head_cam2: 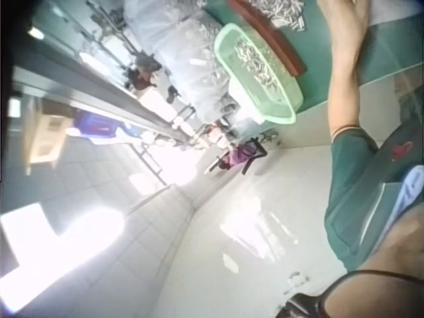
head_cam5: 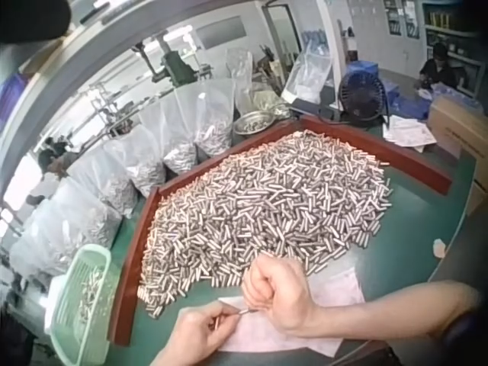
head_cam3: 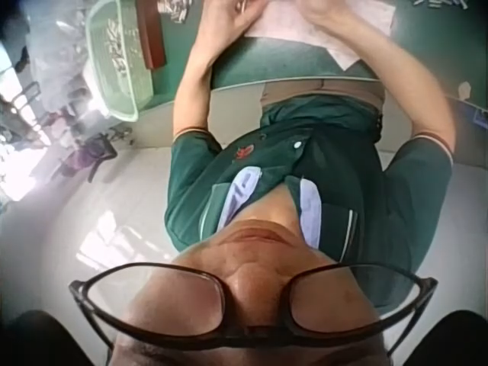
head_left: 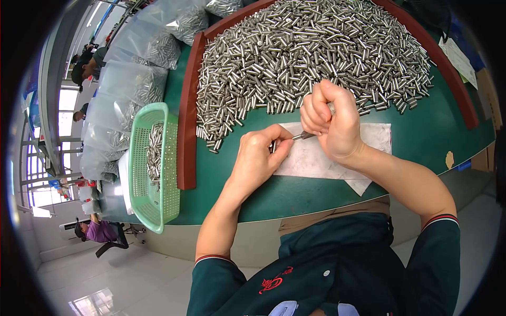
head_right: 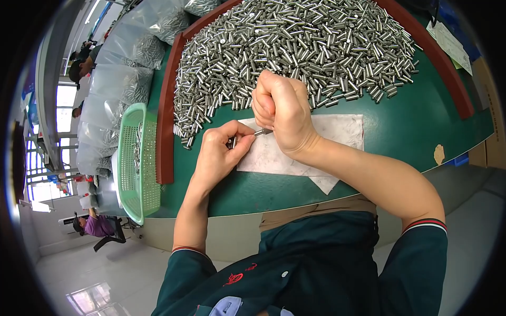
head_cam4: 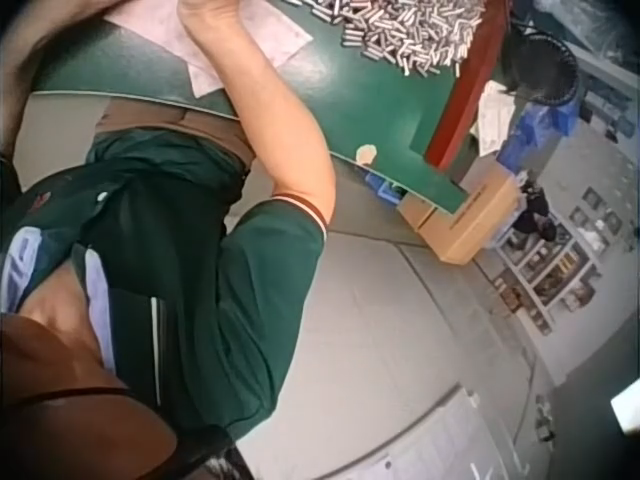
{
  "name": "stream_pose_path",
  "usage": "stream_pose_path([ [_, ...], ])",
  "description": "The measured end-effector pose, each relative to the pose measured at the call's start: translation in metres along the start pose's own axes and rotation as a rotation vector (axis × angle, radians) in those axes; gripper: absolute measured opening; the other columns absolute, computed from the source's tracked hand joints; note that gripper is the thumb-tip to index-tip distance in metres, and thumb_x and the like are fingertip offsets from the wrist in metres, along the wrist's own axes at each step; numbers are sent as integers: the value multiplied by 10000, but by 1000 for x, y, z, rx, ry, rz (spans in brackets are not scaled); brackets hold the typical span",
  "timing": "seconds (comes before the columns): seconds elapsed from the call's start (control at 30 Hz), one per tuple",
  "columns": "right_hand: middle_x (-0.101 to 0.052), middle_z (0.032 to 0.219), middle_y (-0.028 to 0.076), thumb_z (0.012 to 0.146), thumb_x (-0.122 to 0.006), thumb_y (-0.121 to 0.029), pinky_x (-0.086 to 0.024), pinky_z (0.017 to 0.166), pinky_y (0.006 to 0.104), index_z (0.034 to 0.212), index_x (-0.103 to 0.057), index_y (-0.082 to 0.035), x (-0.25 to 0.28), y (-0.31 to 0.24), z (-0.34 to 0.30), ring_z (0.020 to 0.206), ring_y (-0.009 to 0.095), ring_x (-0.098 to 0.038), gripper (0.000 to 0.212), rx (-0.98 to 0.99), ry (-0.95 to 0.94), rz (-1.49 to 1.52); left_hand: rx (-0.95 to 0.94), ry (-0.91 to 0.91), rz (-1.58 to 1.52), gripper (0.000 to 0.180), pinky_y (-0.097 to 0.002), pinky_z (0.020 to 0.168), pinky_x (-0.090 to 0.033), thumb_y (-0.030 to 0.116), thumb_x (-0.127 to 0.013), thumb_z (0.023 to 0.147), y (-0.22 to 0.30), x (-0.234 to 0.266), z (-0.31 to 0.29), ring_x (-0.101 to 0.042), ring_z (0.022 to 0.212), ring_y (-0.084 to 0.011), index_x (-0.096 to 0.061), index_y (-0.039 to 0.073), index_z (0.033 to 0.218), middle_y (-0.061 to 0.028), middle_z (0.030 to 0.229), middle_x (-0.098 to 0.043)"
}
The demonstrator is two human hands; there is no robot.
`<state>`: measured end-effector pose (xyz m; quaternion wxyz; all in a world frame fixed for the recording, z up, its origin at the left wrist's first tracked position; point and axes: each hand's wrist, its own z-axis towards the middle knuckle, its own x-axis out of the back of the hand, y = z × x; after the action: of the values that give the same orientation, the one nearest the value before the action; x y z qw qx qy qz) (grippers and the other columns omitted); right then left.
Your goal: Inspecting and cleaning small metal cylinders using a handheld tool at a workbench.
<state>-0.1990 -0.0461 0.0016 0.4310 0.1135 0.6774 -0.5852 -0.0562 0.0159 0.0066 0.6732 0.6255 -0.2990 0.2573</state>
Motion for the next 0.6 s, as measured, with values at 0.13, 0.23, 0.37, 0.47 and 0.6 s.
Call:
stream_pose_path([
  [0.13, -252, 426, -13, 874, -312, -251, -178, 375, 235, 510, -280, -108, -2, 2, -1, 383, 79, -194, 392, 8, -13, -21, 5, -5, -18, 58, -292, 485, -430, 40, -592, 715, 0, 1, -1, -559, 497, -218, -582, -15, 731, -119, 606, -585],
  [0.23, -262, 432, -11, 870, -325, -235, -178, 381, 235, 511, -282, -102, -4, 5, -3, 393, 77, -199, 385, 42, -7, -82, -13, -6, -24, 53, -298, 485, -431, 34, -589, 715, 0, 0, 1, -560, 498, -222, -583, -17, 729, -124, 606, -584],
  [0.37, -269, 447, -9, 866, -330, -196, -182, 401, 235, 510, -284, -87, -9, 11, -7, 416, 74, -209, 375, 171, -32, -294, -16, -16, -18, 48, -302, 484, -432, 29, -586, 716, 2, 1, 2, -561, 499, -228, -582, -18, 723, -130, 607, -583],
  [0.47, -273, 451, -6, 867, -321, -183, -189, 407, 235, 506, -280, -81, -11, 11, -5, 423, 75, -216, 377, 169, -39, -307, -25, 12, -26, 49, -301, 479, -429, 31, -579, 717, 2, 3, 1, -556, 497, -221, -581, -18, 721, -132, 600, -577],
  [0.6, -263, 430, -4, 872, -327, -212, -195, 395, 241, 506, -281, -93, -2, 9, -3, 399, 84, -205, 387, 75, 28, -191, 277, -11, -631, 44, -166, 455, -304, 71, -564, 774, -3, 11, 5, -384, 516, -31, -544, 33, 784, 9, 618, -483],
])
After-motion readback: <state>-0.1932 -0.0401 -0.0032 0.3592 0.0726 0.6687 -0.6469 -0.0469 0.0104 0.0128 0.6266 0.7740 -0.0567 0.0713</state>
